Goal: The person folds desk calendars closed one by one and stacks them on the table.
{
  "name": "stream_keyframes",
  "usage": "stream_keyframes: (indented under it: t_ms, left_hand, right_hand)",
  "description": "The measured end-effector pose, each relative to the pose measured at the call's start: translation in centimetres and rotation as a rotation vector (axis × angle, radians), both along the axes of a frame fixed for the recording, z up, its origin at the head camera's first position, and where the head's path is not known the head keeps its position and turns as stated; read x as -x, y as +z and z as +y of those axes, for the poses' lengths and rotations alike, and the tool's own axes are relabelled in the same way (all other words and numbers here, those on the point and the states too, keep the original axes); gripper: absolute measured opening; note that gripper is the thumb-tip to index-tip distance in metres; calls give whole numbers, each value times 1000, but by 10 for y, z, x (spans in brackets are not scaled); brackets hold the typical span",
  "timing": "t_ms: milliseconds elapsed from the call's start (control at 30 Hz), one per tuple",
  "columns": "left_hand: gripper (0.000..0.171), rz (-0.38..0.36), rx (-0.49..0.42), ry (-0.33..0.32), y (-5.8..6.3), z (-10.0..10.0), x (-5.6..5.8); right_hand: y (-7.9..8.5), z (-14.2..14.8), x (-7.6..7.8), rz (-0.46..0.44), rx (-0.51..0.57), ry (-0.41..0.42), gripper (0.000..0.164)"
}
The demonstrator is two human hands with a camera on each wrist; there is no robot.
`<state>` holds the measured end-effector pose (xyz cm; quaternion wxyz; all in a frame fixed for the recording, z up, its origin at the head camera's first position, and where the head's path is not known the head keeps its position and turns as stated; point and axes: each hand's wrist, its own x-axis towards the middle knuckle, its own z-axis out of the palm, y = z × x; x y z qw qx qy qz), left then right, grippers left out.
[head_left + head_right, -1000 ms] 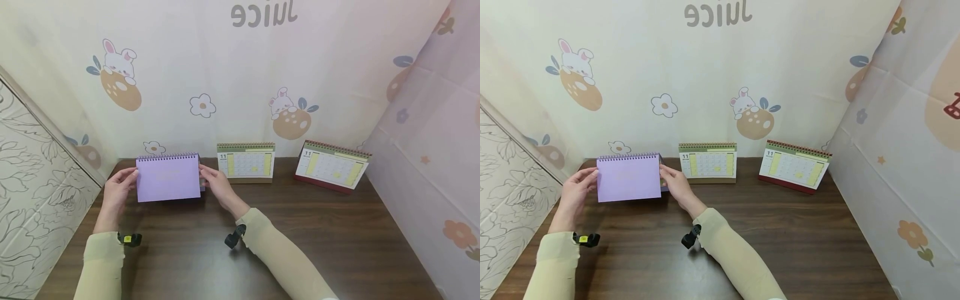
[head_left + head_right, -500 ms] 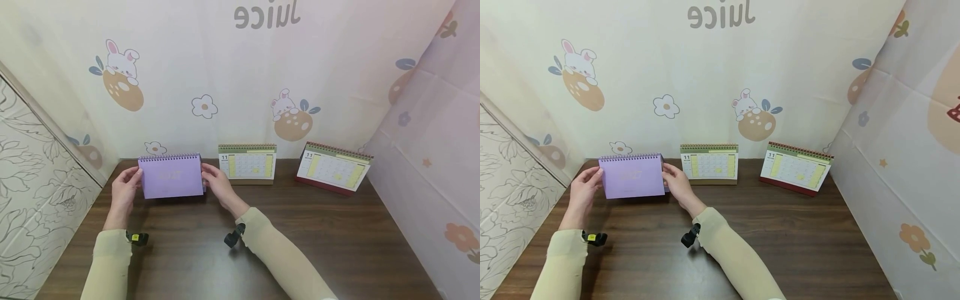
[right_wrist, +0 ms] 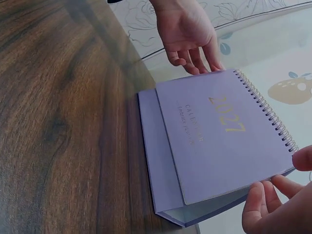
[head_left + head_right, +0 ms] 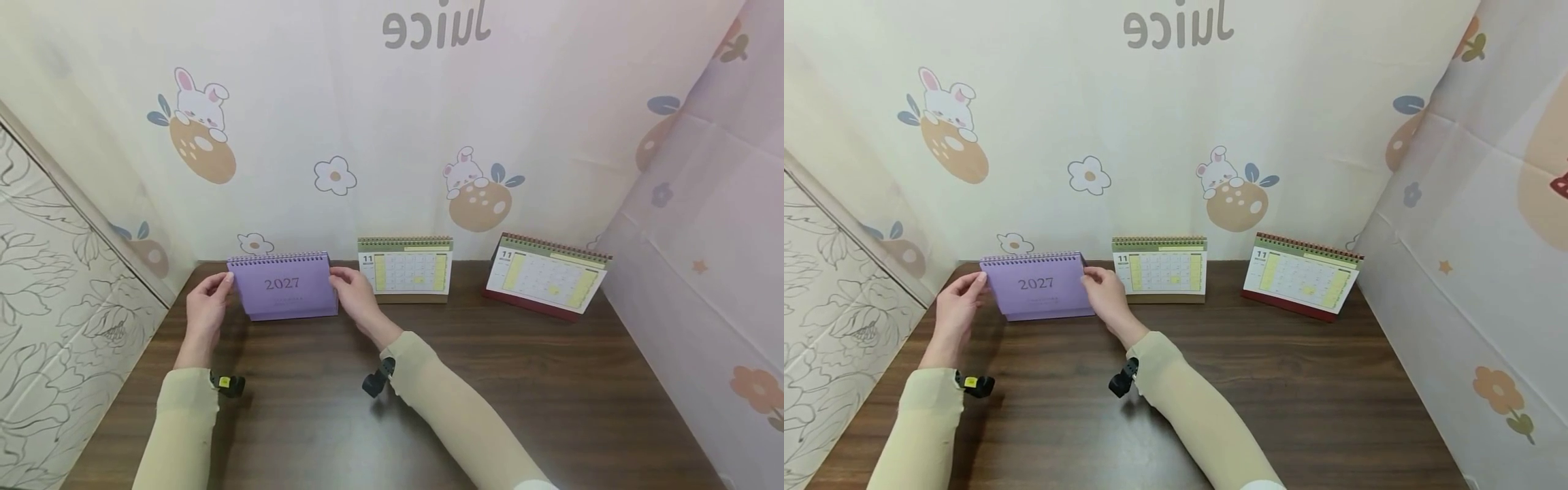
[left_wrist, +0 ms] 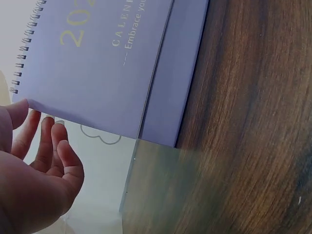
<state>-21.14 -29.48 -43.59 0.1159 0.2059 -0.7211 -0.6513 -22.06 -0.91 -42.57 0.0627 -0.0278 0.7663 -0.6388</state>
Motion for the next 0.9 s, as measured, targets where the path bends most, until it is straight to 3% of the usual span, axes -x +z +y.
stream_keyframes:
  t_ms: [167, 333, 567, 733, 900]
  left_hand:
    - [41, 3, 35, -2, 1, 1, 4]
    - [51, 30, 158, 13, -3, -3, 8]
    - [55, 68, 297, -63, -8, -14, 15]
    - [60, 61, 283, -113, -9, -20, 17]
    - [54, 107, 192, -123, -12, -21, 17]
  right_hand:
    - [2, 0, 3, 16, -39, -20, 32]
    - [1, -2, 7, 57, -114, -43, 31]
    - [-2, -4, 21, 177, -193, -73, 25]
    - [2, -3, 24, 188, -198, -67, 25]
    - [6, -4, 25, 193, -217, -66, 24]
